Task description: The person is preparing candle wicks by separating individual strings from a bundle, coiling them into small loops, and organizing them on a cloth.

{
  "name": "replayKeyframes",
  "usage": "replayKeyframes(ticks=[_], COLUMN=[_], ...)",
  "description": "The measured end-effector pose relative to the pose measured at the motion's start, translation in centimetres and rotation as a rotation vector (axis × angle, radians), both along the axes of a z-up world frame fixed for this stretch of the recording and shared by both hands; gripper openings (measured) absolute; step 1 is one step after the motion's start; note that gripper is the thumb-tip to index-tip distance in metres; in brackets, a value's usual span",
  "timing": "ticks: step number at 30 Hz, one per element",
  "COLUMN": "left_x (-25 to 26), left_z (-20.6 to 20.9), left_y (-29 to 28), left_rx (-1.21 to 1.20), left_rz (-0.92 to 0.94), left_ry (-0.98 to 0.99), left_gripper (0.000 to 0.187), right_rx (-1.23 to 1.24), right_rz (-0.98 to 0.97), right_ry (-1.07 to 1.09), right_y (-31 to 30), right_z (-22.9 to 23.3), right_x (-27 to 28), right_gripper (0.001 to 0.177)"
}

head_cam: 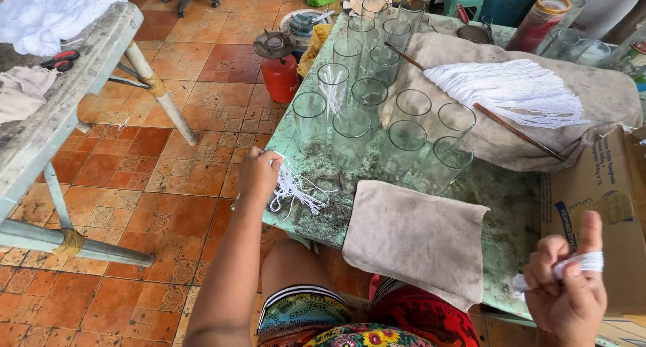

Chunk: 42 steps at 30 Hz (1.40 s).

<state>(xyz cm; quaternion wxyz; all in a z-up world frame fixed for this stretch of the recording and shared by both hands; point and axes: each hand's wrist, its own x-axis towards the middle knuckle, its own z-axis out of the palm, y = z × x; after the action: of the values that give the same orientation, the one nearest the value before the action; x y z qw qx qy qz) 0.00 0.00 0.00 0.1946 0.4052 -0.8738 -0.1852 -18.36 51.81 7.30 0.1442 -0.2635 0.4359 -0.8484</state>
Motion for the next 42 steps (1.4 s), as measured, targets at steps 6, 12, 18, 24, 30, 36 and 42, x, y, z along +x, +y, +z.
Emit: replayKeyframes(ticks=[6,12,18,24,30,36,42], left_x=[-3.9,-4.7,-2.4,-2.7,-2.1,-4.0,-1.1], left_z=[2.3,1.8,14.6,11.9,9.5,-1.5,1.2], left_y=[-1.5,0.0,7.5,8.4,9.5,10.4,3.5], left_rx=[0.111,0.121,0.383,0.381,0.766,0.28,0.109], left_rz=[0.003,-0.191,-0.616,-0.762,-0.747,-0.764,-0.392], left_ry=[-0.461,-0.03,-0.023,-0.017,0.142,-0.182,-0.194], left_gripper=[0.049,0.017,0.014,0.016,0.048,0.04,0.024], right_rx=[0.006,0.163,0.574,0.464,0.373,0.388,0.523], right_rz=[0.123,0.222,0.331,0.405,0.355,0.247,0.003], right_ry=[0.007,0.009,-0.031,-0.02,-0.04,-0.079,-0.172], right_y=[-1.6,-3.1,-13.6,-24.3,-25.2,-19.3,-7.2], right_z=[0.6,-1.2,0.6,-5.5,-3.9,-0.5,-2.8], right_x=[1.2,1.3,4.1,3.1,3.8,1.3,-3.0], right_gripper=[0.085,0.063,0.039,0.042,0.016,0.016,0.011])
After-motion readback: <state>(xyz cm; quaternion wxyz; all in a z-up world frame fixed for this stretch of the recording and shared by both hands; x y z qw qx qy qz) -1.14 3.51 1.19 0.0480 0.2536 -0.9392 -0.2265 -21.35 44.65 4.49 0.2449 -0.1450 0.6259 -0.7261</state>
